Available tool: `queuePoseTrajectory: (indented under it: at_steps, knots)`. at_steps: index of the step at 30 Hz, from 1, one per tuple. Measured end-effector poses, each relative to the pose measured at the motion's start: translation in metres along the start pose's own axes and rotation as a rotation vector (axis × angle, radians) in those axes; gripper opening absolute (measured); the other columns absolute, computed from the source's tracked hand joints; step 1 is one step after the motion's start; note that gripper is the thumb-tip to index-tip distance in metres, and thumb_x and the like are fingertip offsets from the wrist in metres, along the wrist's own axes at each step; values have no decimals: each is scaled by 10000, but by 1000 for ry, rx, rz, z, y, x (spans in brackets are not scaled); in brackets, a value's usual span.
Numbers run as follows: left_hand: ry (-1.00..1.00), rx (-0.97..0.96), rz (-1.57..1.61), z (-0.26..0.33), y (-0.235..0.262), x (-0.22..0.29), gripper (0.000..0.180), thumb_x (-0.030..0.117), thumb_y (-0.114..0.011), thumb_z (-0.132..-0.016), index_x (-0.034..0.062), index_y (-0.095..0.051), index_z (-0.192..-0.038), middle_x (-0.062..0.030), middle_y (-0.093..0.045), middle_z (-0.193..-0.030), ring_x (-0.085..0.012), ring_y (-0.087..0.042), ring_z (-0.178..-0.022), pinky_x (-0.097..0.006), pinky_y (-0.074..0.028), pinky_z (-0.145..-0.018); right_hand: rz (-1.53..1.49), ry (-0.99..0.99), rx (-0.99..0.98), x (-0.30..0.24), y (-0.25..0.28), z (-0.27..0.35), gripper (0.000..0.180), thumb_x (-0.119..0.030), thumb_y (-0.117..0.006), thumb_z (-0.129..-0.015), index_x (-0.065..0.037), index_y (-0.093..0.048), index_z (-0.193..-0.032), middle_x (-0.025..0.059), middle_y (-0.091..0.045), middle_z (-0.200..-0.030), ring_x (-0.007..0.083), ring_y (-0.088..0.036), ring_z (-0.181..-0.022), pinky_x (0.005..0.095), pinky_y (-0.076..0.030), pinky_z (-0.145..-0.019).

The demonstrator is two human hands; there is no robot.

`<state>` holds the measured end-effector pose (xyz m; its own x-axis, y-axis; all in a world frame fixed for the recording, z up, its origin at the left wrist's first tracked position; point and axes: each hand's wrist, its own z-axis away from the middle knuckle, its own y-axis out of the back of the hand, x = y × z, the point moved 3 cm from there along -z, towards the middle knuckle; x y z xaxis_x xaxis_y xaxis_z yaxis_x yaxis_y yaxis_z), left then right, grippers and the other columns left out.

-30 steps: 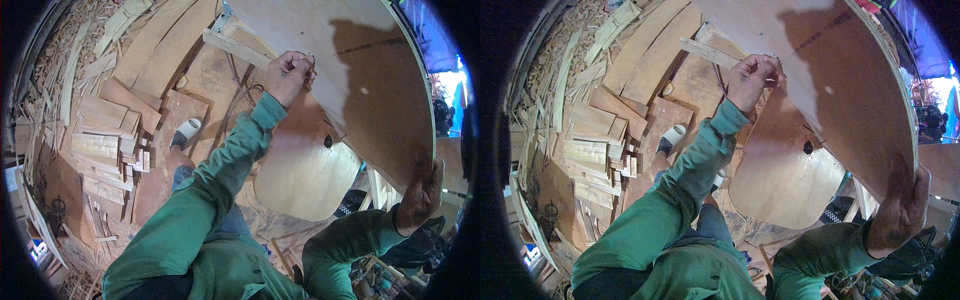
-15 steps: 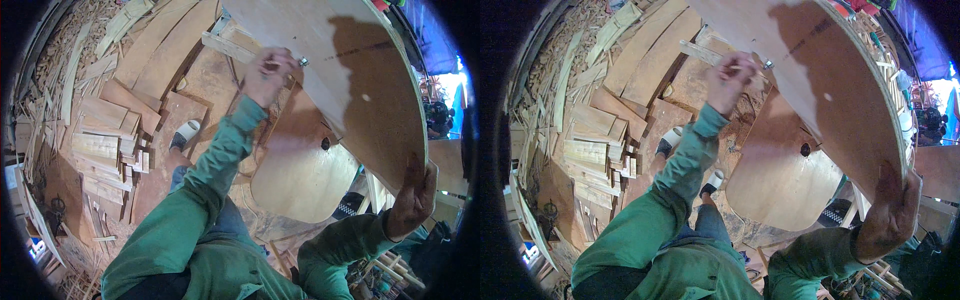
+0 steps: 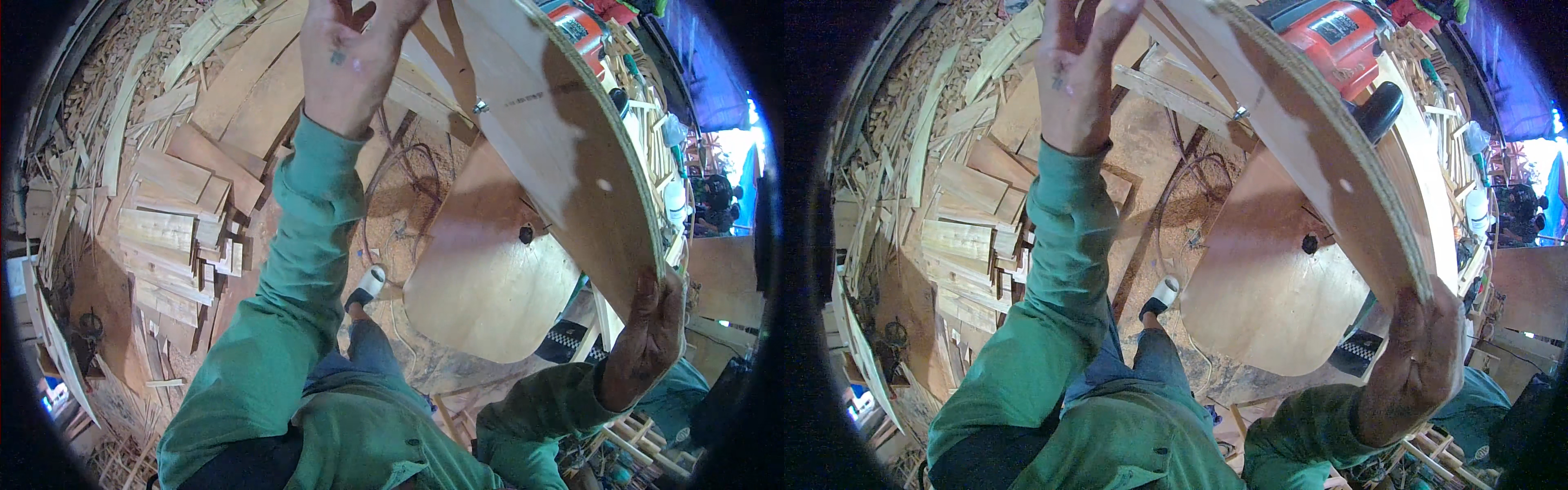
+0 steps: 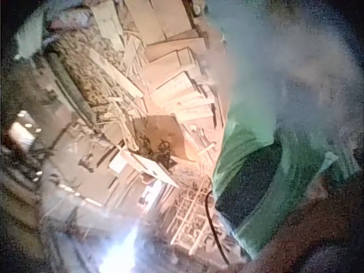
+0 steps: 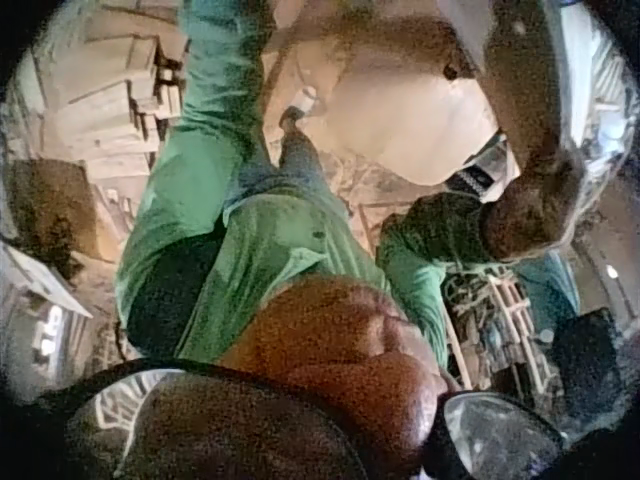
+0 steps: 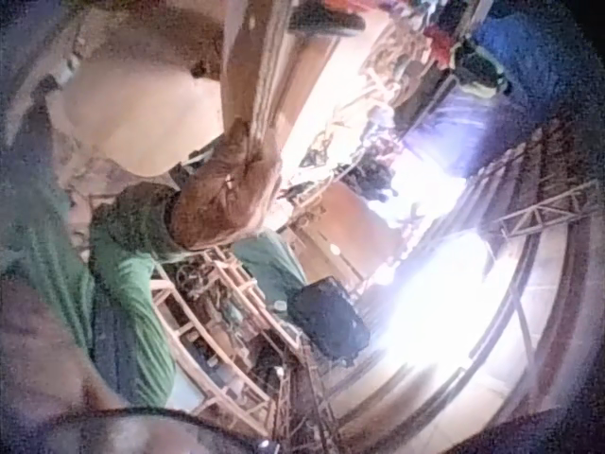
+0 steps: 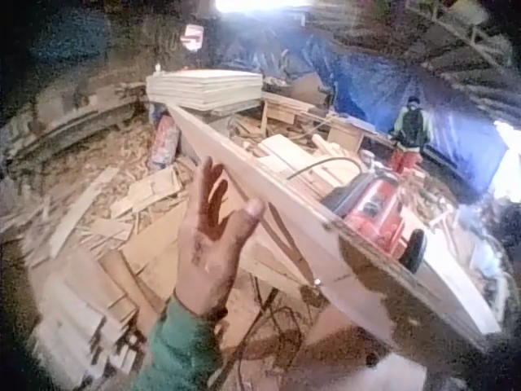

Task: Use a handheld router to shape or cut the edges of a wooden board.

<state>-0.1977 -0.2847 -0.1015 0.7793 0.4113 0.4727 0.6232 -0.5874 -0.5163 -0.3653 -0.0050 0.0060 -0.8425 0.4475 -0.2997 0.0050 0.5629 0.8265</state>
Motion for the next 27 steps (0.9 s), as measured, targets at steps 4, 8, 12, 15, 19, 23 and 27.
queuePoseTrajectory:
  at_steps: [4,8,12,15,19,23,27]
  knots:
    - [219,188,-640,-7,-40,33,888,257,-693,-874,-68,-155,-1501,-296,-287,-1496,-359,-296,-1406,-480,-288,-1126,15,3,-8,-3,-3,8,258,-219,-666,-919,10,-671,-1037,146,-660,-870,215,-626,-785,333,-493,-703]
    - [-134,168,-853,-22,-49,46,766,281,-678,-860,-100,-323,-1421,-265,-421,-1413,-334,-389,-1340,-446,-289,-1128,-22,-83,-60,-11,0,12,264,-217,-686,-902,4,-676,-1045,131,-658,-860,210,-622,-767,329,-488,-686]
    - [-358,-69,-901,-43,-43,42,547,262,-671,-844,-65,-542,-1262,-225,-537,-1276,-323,-463,-1252,-420,-349,-1063,-9,28,-87,-7,-2,16,239,-214,-687,-897,-9,-673,-1019,110,-636,-836,213,-598,-745,339,-481,-681]
    - [-333,-51,-1049,-41,-49,36,226,191,-649,-809,30,-716,-954,-172,-586,-1148,-326,-506,-1133,-443,-309,-1008,-91,-4,-128,-17,-1,11,262,-225,-651,-917,9,-659,-1034,127,-626,-852,213,-598,-774,330,-476,-695]
    - [-341,-130,-981,-47,-50,26,216,173,-645,-799,32,-714,-948,-149,-589,-1120,-328,-511,-1113,-439,-313,-1012,-260,-69,-216,-12,8,6,314,-238,-602,-938,37,-631,-1088,157,-626,-897,223,-605,-832,323,-482,-758]
    - [-402,-133,-1173,-53,-48,16,182,176,-662,-772,50,-720,-891,-130,-601,-1083,-339,-519,-1093,-427,-364,-977,-246,78,-233,-12,9,-4,260,-196,-575,-952,10,-630,-1101,170,-667,-910,249,-664,-832,343,-516,-756]
    - [-303,-166,-1200,-58,-54,11,202,237,-670,-765,37,-697,-763,-134,-630,-975,-336,-532,-1049,-446,-397,-933,-138,274,-124,4,4,-11,181,-114,-572,-948,-17,-637,-1087,179,-695,-907,271,-707,-834,361,-538,-718]
